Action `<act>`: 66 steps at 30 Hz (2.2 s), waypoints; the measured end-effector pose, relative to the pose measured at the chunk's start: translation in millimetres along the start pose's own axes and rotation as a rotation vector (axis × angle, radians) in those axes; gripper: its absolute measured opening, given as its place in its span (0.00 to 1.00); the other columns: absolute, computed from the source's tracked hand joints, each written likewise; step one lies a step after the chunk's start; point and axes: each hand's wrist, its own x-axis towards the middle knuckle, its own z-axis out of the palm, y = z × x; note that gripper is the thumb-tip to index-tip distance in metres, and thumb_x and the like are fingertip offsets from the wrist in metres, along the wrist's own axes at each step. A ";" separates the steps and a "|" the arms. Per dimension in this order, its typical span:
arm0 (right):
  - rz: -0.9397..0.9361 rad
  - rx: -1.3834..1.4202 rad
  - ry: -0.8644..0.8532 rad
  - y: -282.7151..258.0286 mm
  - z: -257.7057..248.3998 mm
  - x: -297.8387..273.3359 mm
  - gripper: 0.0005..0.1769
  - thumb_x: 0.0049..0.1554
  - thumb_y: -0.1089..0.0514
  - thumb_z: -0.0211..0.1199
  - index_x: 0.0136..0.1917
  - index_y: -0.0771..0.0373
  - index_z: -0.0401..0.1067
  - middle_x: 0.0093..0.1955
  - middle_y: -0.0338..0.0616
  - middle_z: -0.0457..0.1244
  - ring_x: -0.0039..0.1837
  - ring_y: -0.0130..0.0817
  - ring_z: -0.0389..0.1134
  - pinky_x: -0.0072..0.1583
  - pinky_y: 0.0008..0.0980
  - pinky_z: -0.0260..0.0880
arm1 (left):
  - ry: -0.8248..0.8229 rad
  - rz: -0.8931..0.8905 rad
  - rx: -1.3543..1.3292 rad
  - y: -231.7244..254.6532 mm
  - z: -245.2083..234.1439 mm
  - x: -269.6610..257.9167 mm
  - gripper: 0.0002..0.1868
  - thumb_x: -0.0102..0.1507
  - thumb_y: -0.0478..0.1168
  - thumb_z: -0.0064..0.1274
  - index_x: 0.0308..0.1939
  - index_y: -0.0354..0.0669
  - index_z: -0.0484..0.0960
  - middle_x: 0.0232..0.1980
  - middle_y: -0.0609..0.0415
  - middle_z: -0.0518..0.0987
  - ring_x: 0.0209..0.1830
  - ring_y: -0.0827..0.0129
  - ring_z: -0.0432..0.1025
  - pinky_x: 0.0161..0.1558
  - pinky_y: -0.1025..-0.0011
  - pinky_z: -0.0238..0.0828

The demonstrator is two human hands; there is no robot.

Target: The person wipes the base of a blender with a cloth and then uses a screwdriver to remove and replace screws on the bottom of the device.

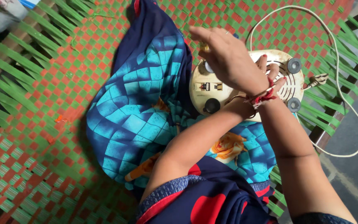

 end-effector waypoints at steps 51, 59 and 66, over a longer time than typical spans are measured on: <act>0.091 -0.212 0.136 15.2 -2.9 -19.8 0.20 0.61 0.66 0.69 0.65 0.62 0.70 0.45 0.43 0.68 0.49 0.42 0.70 0.54 0.41 0.68 | -0.505 0.116 0.303 12.4 -97.6 -14.5 0.25 0.59 0.60 0.52 0.54 0.53 0.83 0.58 0.49 0.80 0.62 0.52 0.70 0.61 0.48 0.56; 0.104 -0.209 0.154 15.4 -8.4 -20.2 0.20 0.60 0.67 0.68 0.65 0.63 0.70 0.47 0.43 0.69 0.47 0.40 0.70 0.52 0.39 0.65 | -0.025 -0.092 -0.419 -81.0 -197.9 -87.6 0.12 0.68 0.47 0.53 0.44 0.43 0.85 0.49 0.53 0.84 0.55 0.63 0.79 0.59 0.68 0.75; 0.077 -0.258 0.112 -0.3 -10.1 -26.3 0.20 0.62 0.67 0.68 0.67 0.62 0.70 0.51 0.43 0.68 0.49 0.43 0.66 0.53 0.41 0.65 | 0.285 -0.205 -0.464 -141.1 -154.4 -93.8 0.33 0.79 0.60 0.25 0.70 0.38 0.73 0.70 0.43 0.75 0.72 0.53 0.68 0.72 0.61 0.63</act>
